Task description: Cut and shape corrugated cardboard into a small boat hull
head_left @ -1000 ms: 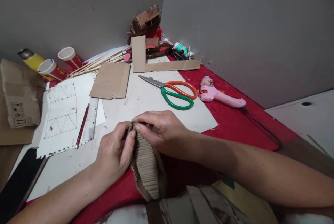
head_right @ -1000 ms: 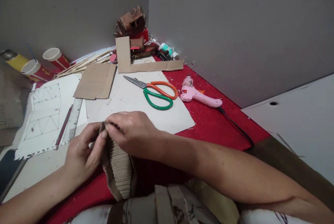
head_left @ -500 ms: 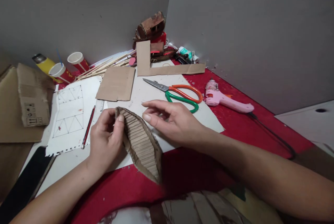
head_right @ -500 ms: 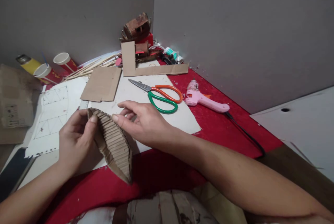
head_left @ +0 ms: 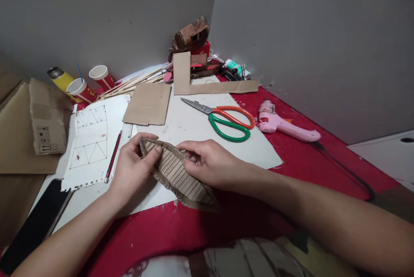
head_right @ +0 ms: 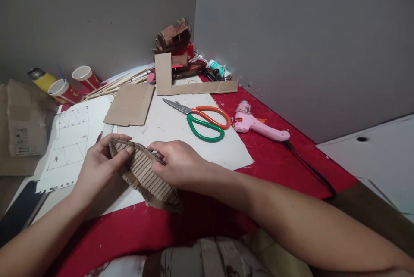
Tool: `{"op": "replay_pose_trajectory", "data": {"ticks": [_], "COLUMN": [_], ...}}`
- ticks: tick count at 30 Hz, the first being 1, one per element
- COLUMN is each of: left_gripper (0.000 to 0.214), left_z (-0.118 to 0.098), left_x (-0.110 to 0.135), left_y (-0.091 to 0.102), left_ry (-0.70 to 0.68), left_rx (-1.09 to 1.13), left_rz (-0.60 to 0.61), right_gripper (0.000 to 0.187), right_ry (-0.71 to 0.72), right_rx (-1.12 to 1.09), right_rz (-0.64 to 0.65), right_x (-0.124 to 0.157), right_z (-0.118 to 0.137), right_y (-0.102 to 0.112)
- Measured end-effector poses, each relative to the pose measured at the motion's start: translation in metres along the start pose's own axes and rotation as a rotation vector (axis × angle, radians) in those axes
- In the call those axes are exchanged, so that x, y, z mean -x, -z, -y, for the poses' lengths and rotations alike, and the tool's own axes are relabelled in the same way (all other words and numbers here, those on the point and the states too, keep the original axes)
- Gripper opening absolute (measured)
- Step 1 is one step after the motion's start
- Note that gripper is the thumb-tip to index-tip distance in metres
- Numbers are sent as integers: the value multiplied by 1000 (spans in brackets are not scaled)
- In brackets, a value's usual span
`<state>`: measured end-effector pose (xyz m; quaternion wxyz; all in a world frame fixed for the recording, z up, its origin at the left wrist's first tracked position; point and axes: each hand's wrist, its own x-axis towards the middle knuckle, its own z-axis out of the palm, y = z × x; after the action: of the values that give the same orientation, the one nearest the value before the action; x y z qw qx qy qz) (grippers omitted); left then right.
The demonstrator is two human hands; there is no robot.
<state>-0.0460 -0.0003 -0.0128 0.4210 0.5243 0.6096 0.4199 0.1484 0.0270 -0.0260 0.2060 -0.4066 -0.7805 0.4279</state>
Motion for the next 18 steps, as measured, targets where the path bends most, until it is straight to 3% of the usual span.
{"op": "replay_pose_trajectory", "data": {"ticks": [10, 15, 18], "left_gripper": [21, 30, 24], "left_z": [-2, 1, 2], "left_x": [5, 2, -4], "left_y": [-3, 0, 7], "left_ry": [-34, 68, -21], "left_rx": [-20, 124, 141], "left_rz": [-137, -69, -228], "right_gripper": [27, 26, 35], "right_ry": [77, 27, -9], "right_rx": [-81, -320, -432], "right_rz": [-114, -86, -143], "right_x": [2, 0, -3], "right_z": [-7, -3, 0], "right_y": [-9, -3, 9]}}
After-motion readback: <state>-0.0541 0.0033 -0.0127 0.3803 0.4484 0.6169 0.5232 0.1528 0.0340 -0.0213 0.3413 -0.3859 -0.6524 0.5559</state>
